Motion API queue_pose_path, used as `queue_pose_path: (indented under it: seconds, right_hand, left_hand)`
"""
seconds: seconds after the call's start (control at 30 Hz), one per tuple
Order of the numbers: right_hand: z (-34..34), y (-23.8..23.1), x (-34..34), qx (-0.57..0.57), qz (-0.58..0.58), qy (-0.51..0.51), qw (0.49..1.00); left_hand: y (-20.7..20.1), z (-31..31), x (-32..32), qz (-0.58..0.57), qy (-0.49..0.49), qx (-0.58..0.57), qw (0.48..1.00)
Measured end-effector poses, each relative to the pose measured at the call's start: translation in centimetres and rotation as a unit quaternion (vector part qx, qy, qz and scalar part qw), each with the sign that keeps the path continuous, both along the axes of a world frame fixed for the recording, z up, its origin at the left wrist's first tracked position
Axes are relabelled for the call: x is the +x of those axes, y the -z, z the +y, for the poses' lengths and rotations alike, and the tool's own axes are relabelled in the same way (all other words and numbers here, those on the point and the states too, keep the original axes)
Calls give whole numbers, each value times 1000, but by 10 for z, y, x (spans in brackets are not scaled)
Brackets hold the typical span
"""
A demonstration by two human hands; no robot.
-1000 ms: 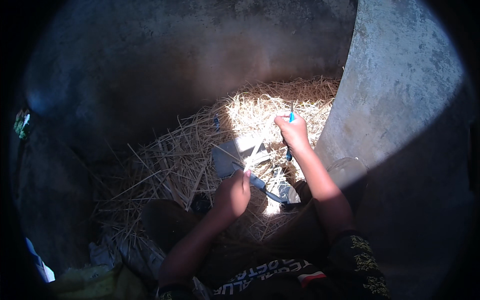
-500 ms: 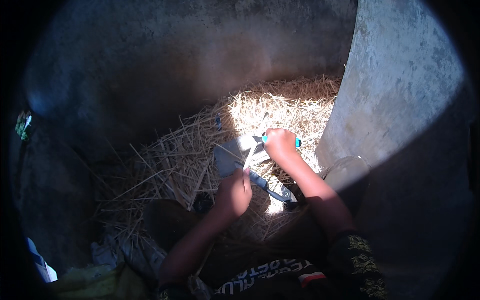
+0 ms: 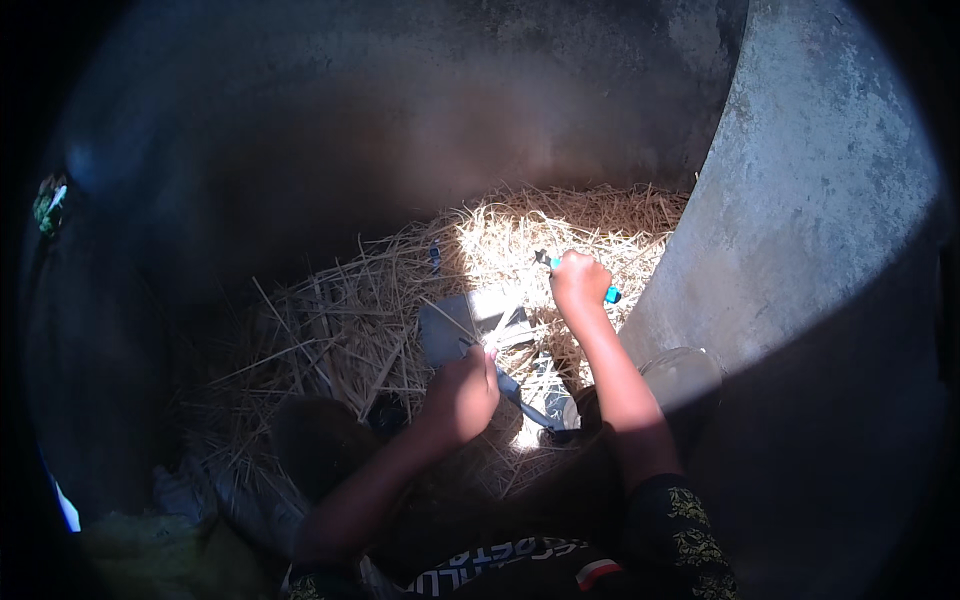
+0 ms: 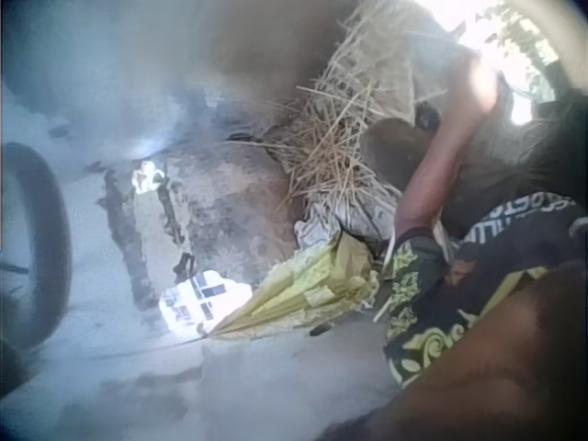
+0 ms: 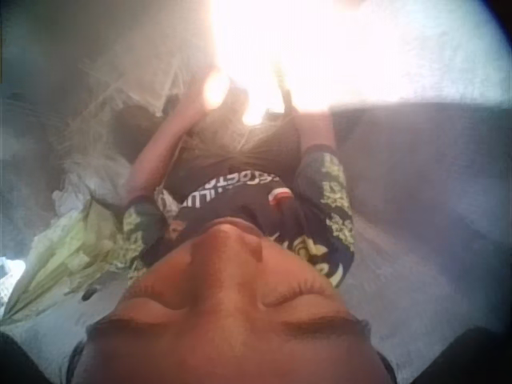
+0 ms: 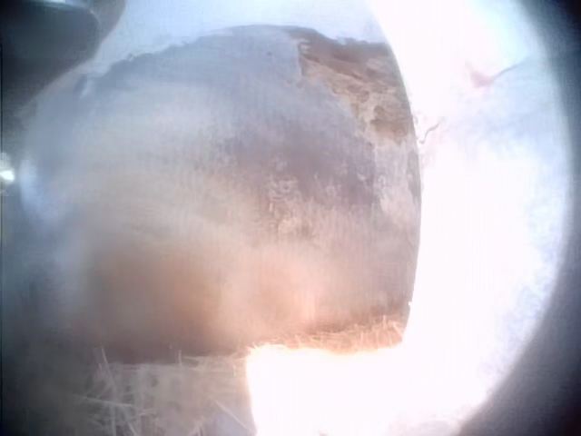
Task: The person sits inside a concrete structure and uses a utility knife to cut and trim thin wooden sticks. They hold the sticks with one hand and slice them into smaller pieces with the other, occasionally adjusting the grip to continue cutting.
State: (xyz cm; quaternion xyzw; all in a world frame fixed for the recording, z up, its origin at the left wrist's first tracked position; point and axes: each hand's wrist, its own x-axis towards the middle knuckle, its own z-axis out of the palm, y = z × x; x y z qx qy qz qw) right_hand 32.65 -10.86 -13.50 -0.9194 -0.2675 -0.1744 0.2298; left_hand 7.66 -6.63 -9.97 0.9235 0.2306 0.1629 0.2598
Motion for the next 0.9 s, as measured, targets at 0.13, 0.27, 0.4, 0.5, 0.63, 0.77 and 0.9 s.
queue_pose_path:
  seconds: [0.13,0.27,0.4,0.5,0.63,0.77,0.9]
  right_hand:
    - [2,-1,0,-26,16,12,999]
    - [5,-2,-1,-19,33,1,999]
    - [4,9,3,-29,33,8,999]
    - [7,16,6,-33,29,3,999]
    - [6,21,6,-30,17,0,999]
    - [4,19,4,-31,16,-15,999]
    - [3,19,7,-38,25,17,999]
  left_hand:
    - [-4,-2,-3,-8,0,-29,1000]
    - [-9,-1,-5,7,-1,-21,1000]
    - [-1,-2,-4,22,-8,1,1000]
    - [5,-1,-4,22,-9,38,999]
    - [4,-1,-6,21,3,44,999]
    - [8,-4,-7,-22,-6,48,999]
    - [-1,-4,-3,-9,7,37,999]
